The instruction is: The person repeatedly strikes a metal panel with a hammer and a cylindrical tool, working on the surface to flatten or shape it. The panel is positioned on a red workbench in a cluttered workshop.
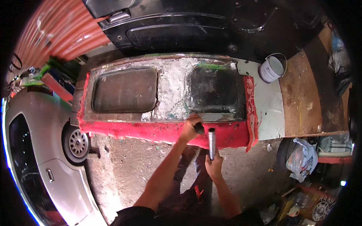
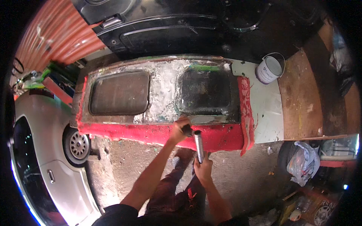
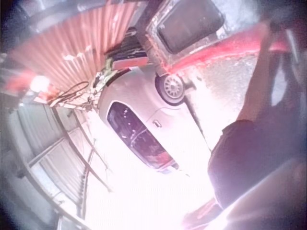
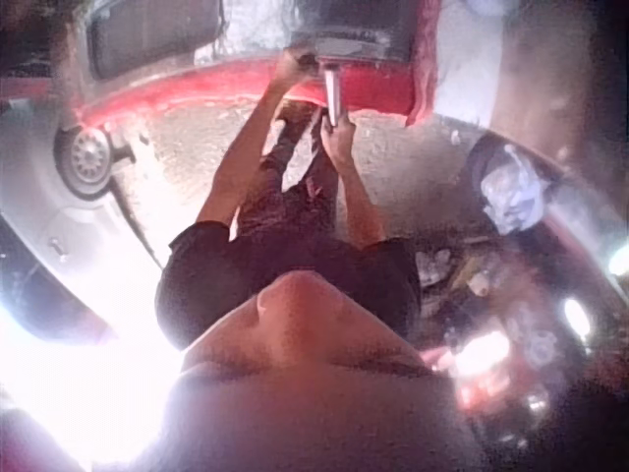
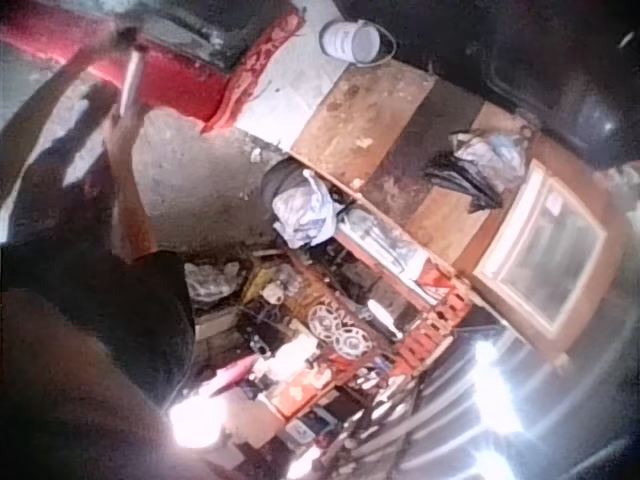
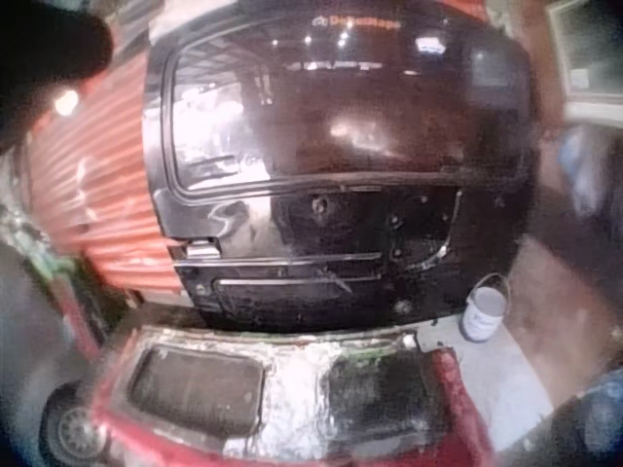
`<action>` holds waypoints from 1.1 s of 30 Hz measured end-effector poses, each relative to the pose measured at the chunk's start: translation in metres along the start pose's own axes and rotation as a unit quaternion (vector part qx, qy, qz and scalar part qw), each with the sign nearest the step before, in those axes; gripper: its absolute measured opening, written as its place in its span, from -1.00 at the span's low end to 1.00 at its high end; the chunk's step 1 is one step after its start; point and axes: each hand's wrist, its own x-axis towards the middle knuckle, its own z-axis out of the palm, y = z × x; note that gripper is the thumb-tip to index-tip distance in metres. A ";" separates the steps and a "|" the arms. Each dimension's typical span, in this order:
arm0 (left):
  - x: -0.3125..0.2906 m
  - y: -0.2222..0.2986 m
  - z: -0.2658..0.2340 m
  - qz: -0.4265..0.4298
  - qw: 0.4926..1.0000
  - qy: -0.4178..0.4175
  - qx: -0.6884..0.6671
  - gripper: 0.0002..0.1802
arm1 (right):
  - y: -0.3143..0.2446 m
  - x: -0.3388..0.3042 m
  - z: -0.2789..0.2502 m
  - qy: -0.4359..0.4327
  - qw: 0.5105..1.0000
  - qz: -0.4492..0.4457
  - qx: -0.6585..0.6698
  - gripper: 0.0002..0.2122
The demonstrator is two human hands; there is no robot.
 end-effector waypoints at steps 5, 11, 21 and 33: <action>-0.027 0.013 0.007 -0.011 0.999 -0.029 -0.028 -0.74 | -0.019 -0.016 -0.024 0.081 0.984 0.058 0.146 -0.80; -0.033 0.028 0.018 0.007 0.999 -0.053 -0.002 -0.68 | -0.001 -0.030 -0.029 0.086 0.968 0.150 0.181 -0.90; -0.024 0.023 0.027 -0.011 1.000 0.019 -0.003 -0.74 | 0.007 -0.038 -0.025 0.054 0.969 0.158 0.180 -0.89; -0.020 0.039 0.063 -0.095 0.985 0.136 0.042 -0.74 | 0.018 -0.018 -0.014 0.065 0.966 0.119 0.222 -0.89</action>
